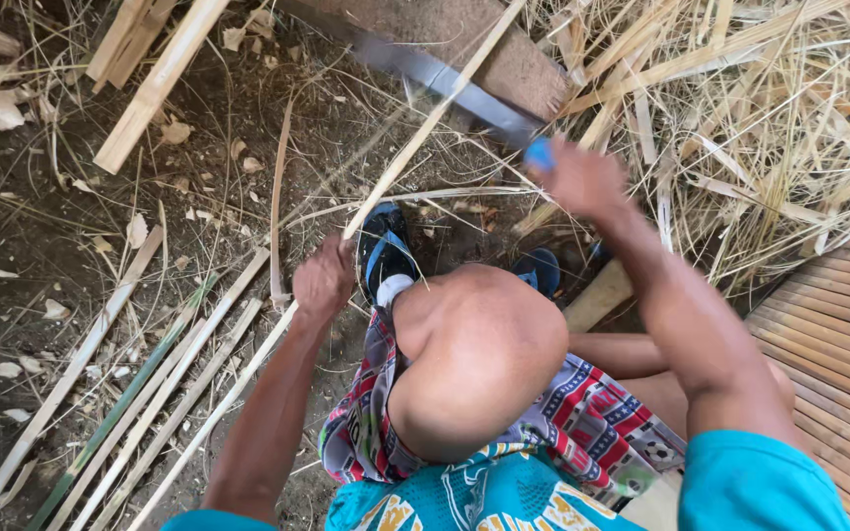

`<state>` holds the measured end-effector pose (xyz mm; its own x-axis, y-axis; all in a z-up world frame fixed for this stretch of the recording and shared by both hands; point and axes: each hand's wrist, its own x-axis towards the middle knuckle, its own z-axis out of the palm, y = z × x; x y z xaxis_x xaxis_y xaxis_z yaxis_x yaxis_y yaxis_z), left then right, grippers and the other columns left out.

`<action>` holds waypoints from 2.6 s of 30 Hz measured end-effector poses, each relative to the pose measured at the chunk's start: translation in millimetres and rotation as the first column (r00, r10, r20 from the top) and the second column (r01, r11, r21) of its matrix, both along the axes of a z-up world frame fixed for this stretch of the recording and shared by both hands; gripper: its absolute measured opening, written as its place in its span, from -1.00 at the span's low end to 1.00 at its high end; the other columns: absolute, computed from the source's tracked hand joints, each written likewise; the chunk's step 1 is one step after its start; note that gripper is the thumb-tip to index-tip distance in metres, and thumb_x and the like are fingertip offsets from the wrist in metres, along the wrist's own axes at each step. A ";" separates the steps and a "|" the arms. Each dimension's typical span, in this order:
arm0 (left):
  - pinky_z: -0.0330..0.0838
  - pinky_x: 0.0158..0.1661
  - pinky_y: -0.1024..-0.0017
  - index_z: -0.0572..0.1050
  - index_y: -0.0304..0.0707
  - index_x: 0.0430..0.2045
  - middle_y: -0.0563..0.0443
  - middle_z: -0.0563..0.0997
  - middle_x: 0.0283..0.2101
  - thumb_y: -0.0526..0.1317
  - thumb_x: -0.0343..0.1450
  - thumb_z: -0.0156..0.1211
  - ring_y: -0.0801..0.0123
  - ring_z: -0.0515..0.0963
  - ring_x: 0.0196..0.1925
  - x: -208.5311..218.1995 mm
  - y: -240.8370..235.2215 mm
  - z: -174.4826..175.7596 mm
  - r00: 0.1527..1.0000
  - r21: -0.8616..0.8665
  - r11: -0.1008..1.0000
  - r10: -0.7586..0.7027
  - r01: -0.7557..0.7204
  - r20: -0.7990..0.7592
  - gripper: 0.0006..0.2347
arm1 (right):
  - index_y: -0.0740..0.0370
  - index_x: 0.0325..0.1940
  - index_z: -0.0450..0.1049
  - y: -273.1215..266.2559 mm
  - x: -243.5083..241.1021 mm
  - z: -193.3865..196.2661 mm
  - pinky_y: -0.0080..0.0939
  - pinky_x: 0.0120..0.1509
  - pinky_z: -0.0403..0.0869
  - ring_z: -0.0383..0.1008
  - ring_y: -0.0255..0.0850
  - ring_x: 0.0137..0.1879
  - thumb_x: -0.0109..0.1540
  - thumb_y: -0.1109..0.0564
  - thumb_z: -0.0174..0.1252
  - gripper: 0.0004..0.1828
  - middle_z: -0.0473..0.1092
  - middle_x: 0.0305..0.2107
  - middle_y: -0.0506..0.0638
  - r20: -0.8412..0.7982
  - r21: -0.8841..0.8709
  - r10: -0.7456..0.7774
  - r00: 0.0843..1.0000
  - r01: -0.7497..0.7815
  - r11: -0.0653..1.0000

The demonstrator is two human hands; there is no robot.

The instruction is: The person sits on the ground and uses a machete to split long bamboo poles into thin strips. They repeatedly strike the bamboo against a wooden block, peel away layers, and set the finished strips aside.

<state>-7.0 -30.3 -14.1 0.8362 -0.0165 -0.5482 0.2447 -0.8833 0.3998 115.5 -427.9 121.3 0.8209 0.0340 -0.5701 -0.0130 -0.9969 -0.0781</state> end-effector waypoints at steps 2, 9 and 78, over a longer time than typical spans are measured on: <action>0.16 -0.77 0.26 0.43 -0.21 -0.18 -0.09 0.46 -0.64 0.14 0.60 -0.42 0.33 0.32 -0.74 -7.9 9.8 10.6 0.999 0.016 1.000 -0.008 0.008 0.032 -0.54 | 0.39 0.23 0.33 -44.5 32.2 3.8 0.33 0.00 0.45 0.56 0.34 -0.13 0.52 -0.26 -0.19 -0.39 0.50 -0.25 0.40 0.265 -0.069 -0.209 0.941 0.234 0.970; 0.46 -0.46 -0.04 0.45 -0.45 -0.17 -0.53 0.59 -0.33 -0.03 0.57 -0.09 -0.25 0.60 -0.44 5.6 -1.6 8.2 0.942 -0.220 0.970 -0.023 0.102 0.334 -0.65 | 0.32 0.17 0.36 -43.3 17.9 2.9 0.34 0.09 0.40 0.50 0.36 -0.05 0.43 -0.32 -0.10 -0.37 0.47 -0.24 0.44 0.282 0.011 -0.349 0.894 0.361 0.933; 0.60 -0.31 -0.05 0.27 -0.35 0.12 -0.42 0.51 0.09 -0.18 0.55 -0.03 -0.33 0.67 -0.26 93.0 -88.6 -8.8 0.897 -0.082 0.967 -0.189 0.240 0.399 -0.70 | 0.17 -0.03 0.39 25.2 -29.1 -37.1 0.30 -0.12 0.50 0.57 0.27 -0.22 0.41 -0.30 -0.12 -0.50 0.52 -0.32 0.26 0.217 0.202 -0.149 0.965 0.104 0.974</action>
